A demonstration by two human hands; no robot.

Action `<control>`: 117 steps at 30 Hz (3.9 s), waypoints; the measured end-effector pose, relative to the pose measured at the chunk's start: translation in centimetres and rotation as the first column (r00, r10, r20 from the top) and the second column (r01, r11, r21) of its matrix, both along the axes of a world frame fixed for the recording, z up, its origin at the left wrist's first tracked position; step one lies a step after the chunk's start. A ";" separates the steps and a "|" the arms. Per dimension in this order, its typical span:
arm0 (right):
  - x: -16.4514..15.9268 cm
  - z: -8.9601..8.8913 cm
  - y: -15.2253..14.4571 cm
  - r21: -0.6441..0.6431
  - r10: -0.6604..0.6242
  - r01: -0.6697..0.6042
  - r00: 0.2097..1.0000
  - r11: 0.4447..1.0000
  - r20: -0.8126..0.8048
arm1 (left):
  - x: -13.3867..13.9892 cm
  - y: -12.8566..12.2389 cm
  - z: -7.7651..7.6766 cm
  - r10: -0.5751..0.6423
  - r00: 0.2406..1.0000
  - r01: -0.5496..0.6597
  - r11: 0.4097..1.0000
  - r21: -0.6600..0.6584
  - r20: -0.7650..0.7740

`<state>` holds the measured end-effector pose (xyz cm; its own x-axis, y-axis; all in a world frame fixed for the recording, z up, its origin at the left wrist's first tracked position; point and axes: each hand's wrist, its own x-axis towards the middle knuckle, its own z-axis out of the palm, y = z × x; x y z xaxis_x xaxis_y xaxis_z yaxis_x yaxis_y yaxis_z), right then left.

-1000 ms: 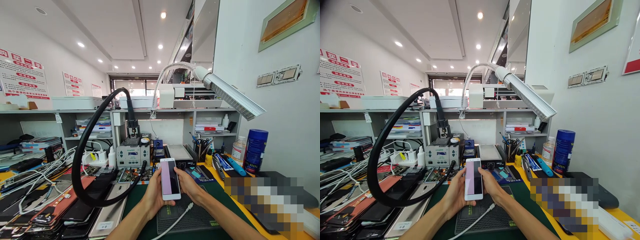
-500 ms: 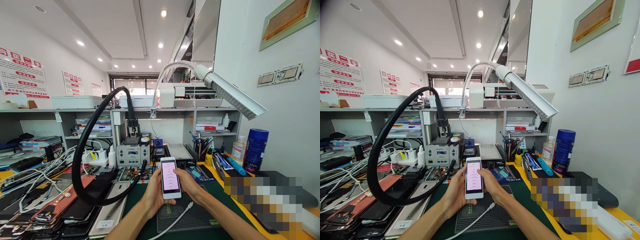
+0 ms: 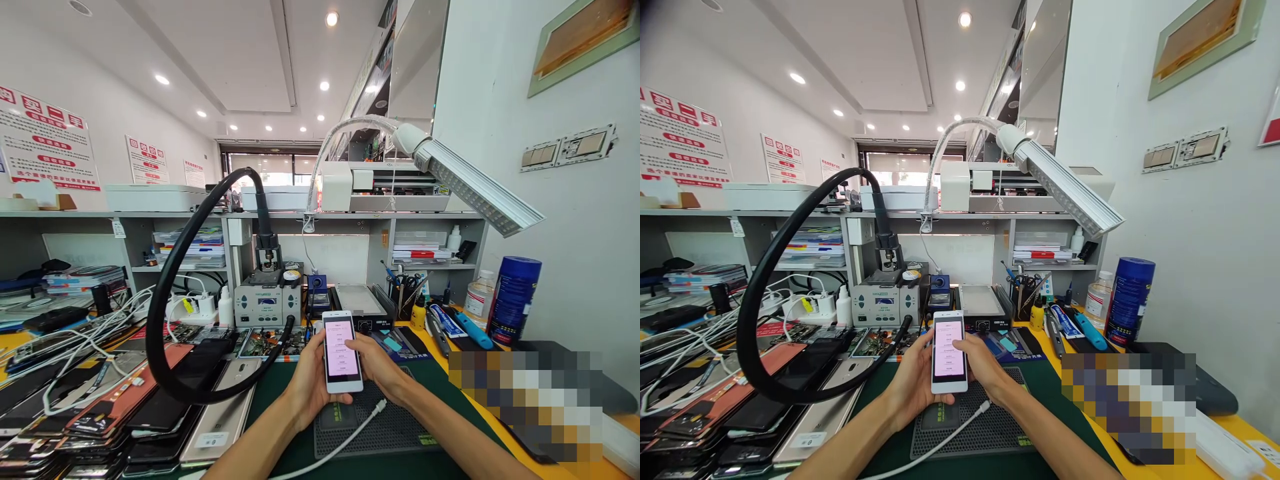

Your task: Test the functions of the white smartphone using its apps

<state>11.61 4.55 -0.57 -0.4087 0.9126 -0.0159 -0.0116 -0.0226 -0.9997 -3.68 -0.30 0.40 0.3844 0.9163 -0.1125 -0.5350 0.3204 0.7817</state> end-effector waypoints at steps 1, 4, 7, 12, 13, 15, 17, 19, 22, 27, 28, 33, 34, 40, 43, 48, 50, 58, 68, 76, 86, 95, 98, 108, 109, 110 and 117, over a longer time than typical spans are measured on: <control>0.0 0.1 -0.1 0.000 -0.005 0.005 1.000 1.000 0.006 | 0.0 0.0 0.0 -0.002 1.000 0.002 1.000 0.004 -0.001; -0.1 0.3 -0.3 -0.008 -0.034 0.034 0.999 0.999 0.030 | 0.0 0.0 0.0 -0.005 1.000 0.005 1.000 0.005 -0.006; -0.2 0.4 -0.3 -0.011 -0.057 0.057 0.998 0.998 0.041 | 0.0 0.1 0.0 -0.005 1.000 0.005 1.000 0.008 -0.002; -0.2 -0.1 0.1 -0.035 -0.038 0.038 0.999 0.999 -0.003 | 0.0 0.1 -0.3 0.000 1.000 0.000 1.000 0.011 0.007; -0.2 -0.2 0.2 -0.043 -0.029 0.028 0.999 0.999 -0.014 | 0.0 0.1 -0.3 -0.001 1.000 0.001 1.000 0.012 0.006; -0.1 -0.3 0.2 -0.050 -0.014 0.013 1.000 0.999 -0.026 | 0.0 0.1 -0.2 -0.004 1.000 0.003 1.000 0.013 0.002; 0.0 -0.3 0.2 -0.053 -0.011 0.009 1.000 0.999 -0.025 | 0.0 0.1 -0.2 -0.006 1.000 0.006 1.000 0.013 -0.002; 0.0 -0.2 0.1 -0.060 -0.011 0.010 1.000 0.998 -0.025 | 0.0 0.1 -0.1 -0.008 1.000 0.008 1.000 0.013 -0.004; 0.0 0.2 -0.2 -0.066 -0.005 0.003 0.999 0.998 -0.032 | 0.0 0.2 -0.2 -0.007 1.000 0.007 1.000 0.012 -0.002; -0.2 0.8 -0.7 -0.049 0.022 -0.024 0.999 0.999 -0.042 | 0.0 0.2 -0.2 -0.002 1.000 0.002 1.000 0.005 0.004; -0.2 0.8 -0.7 -0.059 0.025 -0.028 0.999 0.998 -0.040 | 0.0 0.2 -0.2 0.000 1.000 0.000 1.000 0.002 0.000; -0.1 0.8 -0.6 -0.098 0.040 -0.045 0.998 0.994 -0.050 | 0.0 0.1 -0.1 0.006 1.000 -0.007 1.000 -0.005 -0.019; -0.1 0.8 -0.6 -0.098 0.047 -0.053 0.997 0.994 -0.057 | 0.0 0.1 -0.1 0.005 1.000 -0.005 1.000 -0.001 -0.018; -0.2 0.9 -0.7 -0.107 0.047 -0.053 0.997 0.993 -0.062 | -0.1 0.1 -0.1 -0.009 1.000 0.009 1.000 0.010 -0.013; -0.2 0.8 -0.7 -0.105 0.037 -0.042 0.998 0.994 -0.051 | 0.0 0.2 -0.3 -0.005 1.000 0.005 1.000 0.012 -0.013; -0.2 0.6 -0.5 -0.103 0.038 -0.042 0.998 0.994 -0.041 | 0.0 0.4 -0.7 -0.004 1.000 0.004 1.000 0.004 -0.031; -0.2 0.6 -0.4 -0.105 0.048 -0.052 0.998 0.993 -0.045 | 0.0 0.4 -0.7 0.005 0.999 -0.005 1.000 0.003 -0.032; -0.2 0.9 -0.5 -0.099 0.058 -0.061 0.998 0.993 -0.034 | 0.2 0.5 -1.0 0.060 0.992 -0.057 0.998 0.035 -0.107; -0.2 1.6 -1.1 -0.074 0.038 -0.040 0.999 0.996 -0.032 | 0.2 0.3 -0.7 0.089 0.984 -0.084 0.996 0.038 -0.154; -0.2 1.8 -1.3 -0.086 0.027 -0.030 0.999 0.996 -0.031 | 0.1 0.4 -0.9 0.044 0.995 -0.042 0.999 0.017 -0.086; -0.1 0.3 -0.1 -0.076 0.063 -0.069 0.995 0.995 -0.080 | -0.1 0.6 -1.3 0.011 0.998 -0.010 1.000 0.019 -0.055; 0.0 1.2 -0.7 -0.074 0.045 -0.048 0.998 0.996 -0.034 | 0.1 0.5 -1.1 0.064 0.989 -0.057 0.997 0.057 -0.131; 0.1 1.1 -0.7 -0.079 0.051 -0.055 0.997 0.995 -0.053 | 0.1 0.7 -1.4 0.069 0.990 -0.061 0.996 0.061 -0.126; -0.1 0.6 -0.3 -0.074 0.053 -0.059 0.996 0.996 -0.074 | 0.1 0.4 -1.1 0.062 0.993 -0.059 0.998 0.039 -0.101; -0.1 0.5 -0.2 -0.078 0.057 -0.063 0.996 0.995 -0.070 | 0.1 0.4 -1.1 0.050 0.995 -0.048 0.998 0.035 -0.082; -0.1 0.4 -0.2 -0.084 0.060 -0.066 0.996 0.994 -0.068 | 0.1 0.5 -1.1 0.037 0.997 -0.036 0.999 0.028 -0.065; 0.0 0.1 0.1 -0.098 0.060 -0.067 0.995 0.993 -0.078 | 0.0 0.8 -1.0 0.007 1.000 -0.007 1.000 -0.012 -0.029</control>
